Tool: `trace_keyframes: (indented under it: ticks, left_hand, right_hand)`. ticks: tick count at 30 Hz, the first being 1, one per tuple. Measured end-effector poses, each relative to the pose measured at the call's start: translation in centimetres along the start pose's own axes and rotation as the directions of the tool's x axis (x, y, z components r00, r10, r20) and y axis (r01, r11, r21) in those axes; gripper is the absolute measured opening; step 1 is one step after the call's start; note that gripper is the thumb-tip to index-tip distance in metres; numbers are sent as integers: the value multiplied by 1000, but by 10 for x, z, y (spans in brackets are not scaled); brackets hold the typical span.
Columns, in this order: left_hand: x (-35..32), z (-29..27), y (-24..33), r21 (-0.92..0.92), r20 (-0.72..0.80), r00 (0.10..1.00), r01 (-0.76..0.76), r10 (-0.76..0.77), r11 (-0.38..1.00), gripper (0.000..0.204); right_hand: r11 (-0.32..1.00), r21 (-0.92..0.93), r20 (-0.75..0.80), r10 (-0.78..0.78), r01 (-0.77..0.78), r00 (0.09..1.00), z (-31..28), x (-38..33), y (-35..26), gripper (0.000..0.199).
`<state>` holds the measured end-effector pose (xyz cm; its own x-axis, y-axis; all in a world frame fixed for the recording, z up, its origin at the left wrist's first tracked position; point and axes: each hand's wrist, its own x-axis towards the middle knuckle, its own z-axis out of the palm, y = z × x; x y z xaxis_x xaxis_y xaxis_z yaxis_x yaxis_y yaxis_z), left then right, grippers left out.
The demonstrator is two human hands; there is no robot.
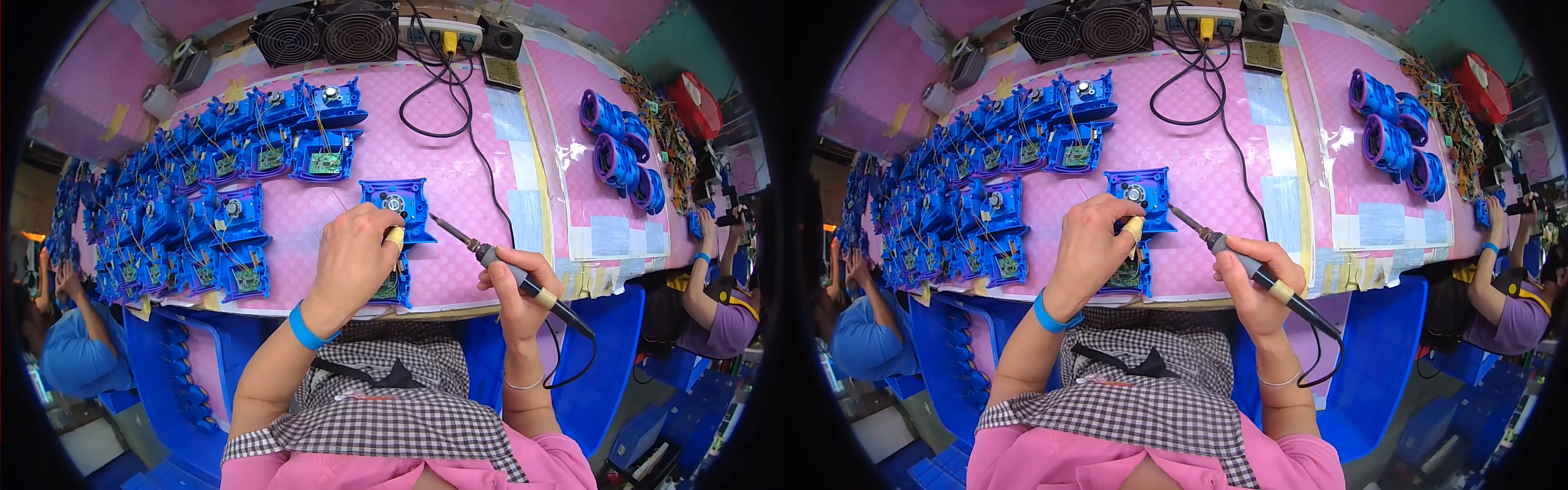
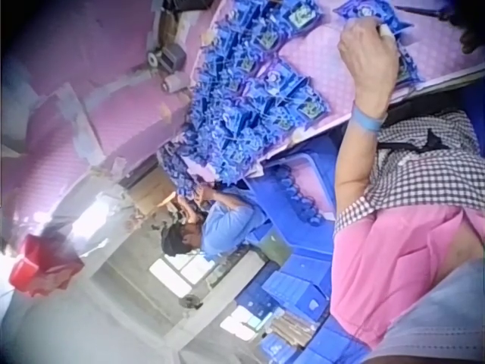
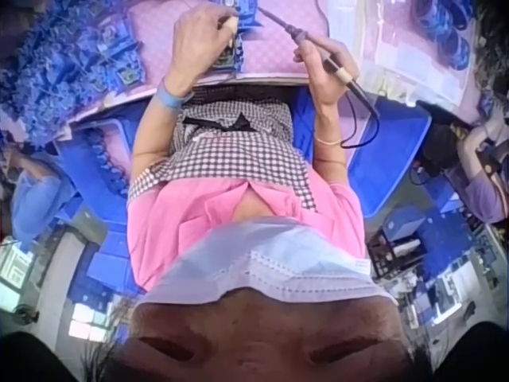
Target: Soldering wires and components onto small blue electronic units at a factory workbench.
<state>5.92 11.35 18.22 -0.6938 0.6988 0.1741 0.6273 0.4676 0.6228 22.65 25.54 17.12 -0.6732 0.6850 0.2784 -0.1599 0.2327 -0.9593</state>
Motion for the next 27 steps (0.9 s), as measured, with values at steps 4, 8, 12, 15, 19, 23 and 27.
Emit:
trace_keyframes:
  ticks: [4,8,12,15,19,23,27]
  left_hand:
    - [-16,-22,-2,-229,-306,952,-46,-27,972,16]
    - [-33,-34,-16,-324,-435,859,131,-271,937,15]
    - [-23,-13,-9,-298,-329,925,89,-189,950,17]
    - [-14,2,-18,-175,-337,937,39,-97,984,19]
    - [-17,-6,-6,-233,-259,954,89,-150,968,14]
    - [-15,-3,-7,-238,-175,972,112,-156,965,13]
    - [-11,-2,-3,-241,-153,975,122,-162,963,14]
  right_hand:
    - [998,-6,-24,57,-57,998,-3,1,-5,19]
    - [999,33,-101,-4,8,995,-7,4,0,24]
    - [999,11,13,-34,34,999,5,6,-1,25]
    - [998,1,87,-59,59,994,11,4,-2,21]
    - [1000,24,97,16,-18,995,16,2,-1,17]
    - [997,-5,113,76,-76,991,25,8,2,16]
    - [998,-40,126,49,-45,991,24,9,5,17]
